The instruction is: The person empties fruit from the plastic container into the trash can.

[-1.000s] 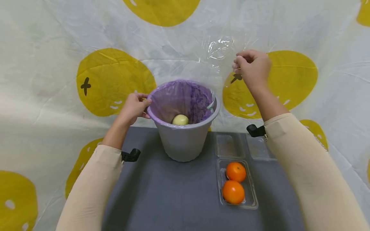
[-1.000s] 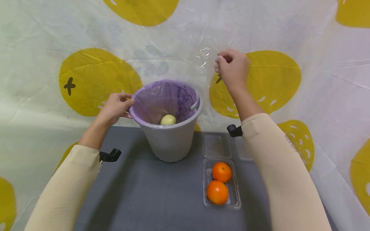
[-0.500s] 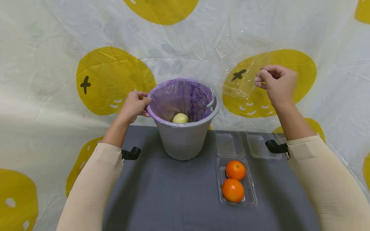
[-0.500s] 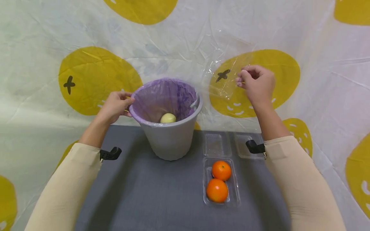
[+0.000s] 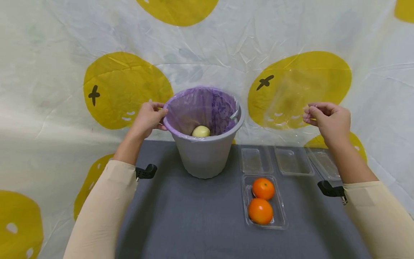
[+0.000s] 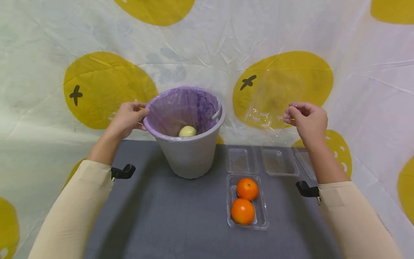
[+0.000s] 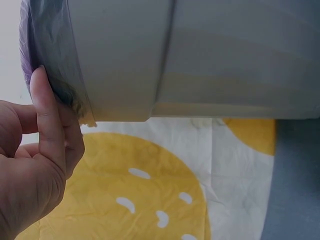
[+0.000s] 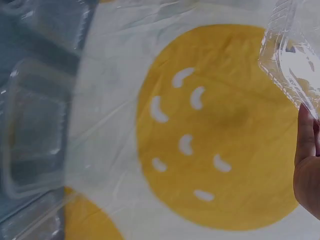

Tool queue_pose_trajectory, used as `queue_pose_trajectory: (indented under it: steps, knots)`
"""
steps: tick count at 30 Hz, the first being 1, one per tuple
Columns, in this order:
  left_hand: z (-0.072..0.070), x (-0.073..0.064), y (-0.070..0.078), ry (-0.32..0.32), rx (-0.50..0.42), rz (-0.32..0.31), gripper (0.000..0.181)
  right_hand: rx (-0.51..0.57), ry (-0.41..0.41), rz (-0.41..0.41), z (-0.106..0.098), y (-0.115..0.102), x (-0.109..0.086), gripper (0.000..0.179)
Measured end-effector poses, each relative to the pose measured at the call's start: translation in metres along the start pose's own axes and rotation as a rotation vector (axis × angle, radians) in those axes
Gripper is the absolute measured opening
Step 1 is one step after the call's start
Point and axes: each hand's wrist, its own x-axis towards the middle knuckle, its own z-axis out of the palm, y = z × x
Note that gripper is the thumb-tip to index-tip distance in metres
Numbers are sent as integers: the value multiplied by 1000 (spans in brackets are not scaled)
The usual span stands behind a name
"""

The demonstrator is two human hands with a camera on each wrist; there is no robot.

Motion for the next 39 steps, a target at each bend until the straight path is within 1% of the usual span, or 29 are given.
queue_pose_trajectory:
  steps: [2,6,10,12,13,15,17,19,20,24,26,30,32,36,39]
  knots:
    - [0,0,0,-3,1,2,50,-36,-5,27,-11,5,-6,5]
    - [0,0,0,-3,5,-1,51,-161,-50,101,-31,11,-17,7]
    - [0,1,0,-6,10,-2,52,-240,-122,183,-52,19,-26,14]
    - [1,1,0,-8,13,0,52,-307,-159,201,-61,24,-31,19]
    - [1,1,0,-8,14,2,52,-319,-182,209,-66,27,-33,21]
    - [1,1,0,-7,16,5,52,-398,-232,218,-76,34,-36,25]
    - [1,1,0,-5,14,10,51,-467,-284,235,-85,42,-39,23]
    - [1,1,0,-3,13,13,51,-524,-344,264,-93,49,-43,12]
    - [0,1,-1,-1,13,13,51,-572,-371,275,-96,52,-44,12]
    - [0,1,-2,8,14,16,50,-670,-468,340,-107,61,-51,41]
    - [0,1,-3,8,17,18,50,-676,-515,380,-113,65,-55,44]
    - [0,2,-2,4,16,16,50,-642,-585,444,-124,71,-63,38]
    - [0,2,-2,5,14,13,51,-632,-615,458,-130,74,-68,35]
    - [0,1,0,3,18,11,51,-621,-716,482,-142,80,-78,32]
    - [0,0,1,5,18,9,51,-609,-775,526,-150,84,-82,33]
